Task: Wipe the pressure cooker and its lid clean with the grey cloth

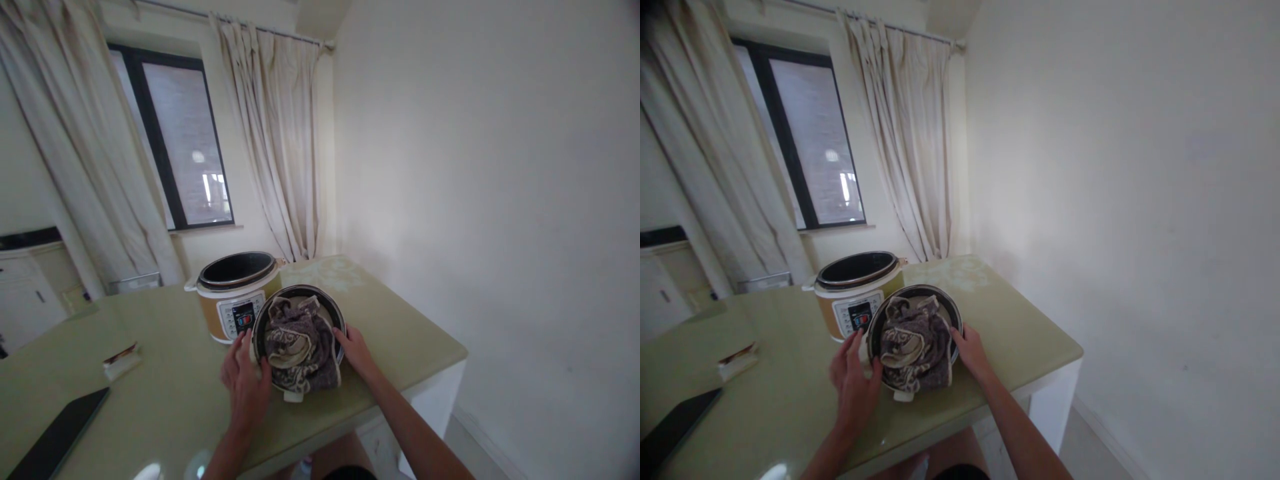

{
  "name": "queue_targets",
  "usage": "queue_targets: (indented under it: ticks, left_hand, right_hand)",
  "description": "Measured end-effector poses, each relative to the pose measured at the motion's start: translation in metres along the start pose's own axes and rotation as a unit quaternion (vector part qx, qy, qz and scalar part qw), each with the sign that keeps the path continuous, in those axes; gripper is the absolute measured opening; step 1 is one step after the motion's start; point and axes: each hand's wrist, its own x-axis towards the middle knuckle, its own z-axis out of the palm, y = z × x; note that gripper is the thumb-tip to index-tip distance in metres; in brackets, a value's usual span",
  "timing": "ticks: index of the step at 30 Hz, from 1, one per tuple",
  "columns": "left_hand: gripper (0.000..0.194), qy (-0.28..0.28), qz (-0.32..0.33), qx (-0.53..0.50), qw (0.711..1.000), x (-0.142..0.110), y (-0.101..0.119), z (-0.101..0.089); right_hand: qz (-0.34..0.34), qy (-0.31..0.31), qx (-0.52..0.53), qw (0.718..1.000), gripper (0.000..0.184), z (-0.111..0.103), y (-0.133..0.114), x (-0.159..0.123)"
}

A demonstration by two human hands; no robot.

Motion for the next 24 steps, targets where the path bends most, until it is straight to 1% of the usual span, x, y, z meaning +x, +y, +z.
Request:
queue_targets:
  ticks: [1,3,4,5,7,8,10,12,14,16,18,21,24]
  left_hand:
    - [0.063,-0.027,0.036,-0.006,0.999,0.003,0.010,0.001]
    - [0.062,-0.123,0.111,0.019,0.986,0.010,0.030,0.008]
    - [0.067,-0.182,0.141,0.053,0.972,0.014,0.040,0.013]
    - [0.075,-0.235,0.157,0.097,0.954,0.019,0.049,0.020]
    - [0.097,-0.317,0.163,0.174,0.918,0.031,0.064,0.037]
    - [0.103,-0.345,0.164,0.197,0.903,0.037,0.070,0.046]
    - [0.102,-0.389,0.181,0.210,0.879,0.051,0.077,0.063]
    - [0.093,-0.408,0.198,0.194,0.870,0.064,0.082,0.076]
    - [0.085,-0.419,0.195,0.162,0.872,0.071,0.083,0.083]
    - [0.077,-0.438,0.190,0.117,0.871,0.072,0.082,0.086]
    - [0.072,-0.475,0.197,0.078,0.854,0.069,0.079,0.085]
    - [0.068,-0.540,0.204,0.084,0.813,0.068,0.076,0.074]
    - [0.064,-0.612,0.203,0.118,0.755,0.079,0.076,0.058]
  right_hand:
    - [-0.007,0.003,0.015,1.000,0.037,-0.001,-0.001,-0.002]
    - [-0.022,0.006,0.042,0.999,0.039,-0.002,-0.003,-0.006]
    - [-0.028,0.006,0.056,0.998,0.040,-0.003,-0.004,-0.008]
    - [-0.035,0.004,0.071,0.997,0.040,-0.003,-0.005,-0.010]
    - [-0.048,-0.003,0.101,0.994,0.039,-0.004,-0.007,-0.013]
    - [-0.053,-0.007,0.111,0.992,0.038,-0.004,-0.008,-0.014]
    - [-0.054,-0.010,0.120,0.991,0.038,-0.004,-0.009,-0.016]
    - [-0.050,-0.011,0.122,0.991,0.038,-0.005,-0.011,-0.017]
    - [-0.049,-0.013,0.128,0.990,0.040,-0.005,-0.013,-0.017]
    - [-0.046,-0.011,0.136,0.990,0.045,-0.004,-0.013,-0.018]
    - [-0.031,0.007,0.134,0.991,0.050,-0.003,-0.012,-0.017]
    - [-0.009,0.037,0.114,0.993,0.056,-0.001,-0.009,-0.015]
    - [-0.004,0.048,0.099,0.994,0.056,-0.002,-0.008,-0.011]
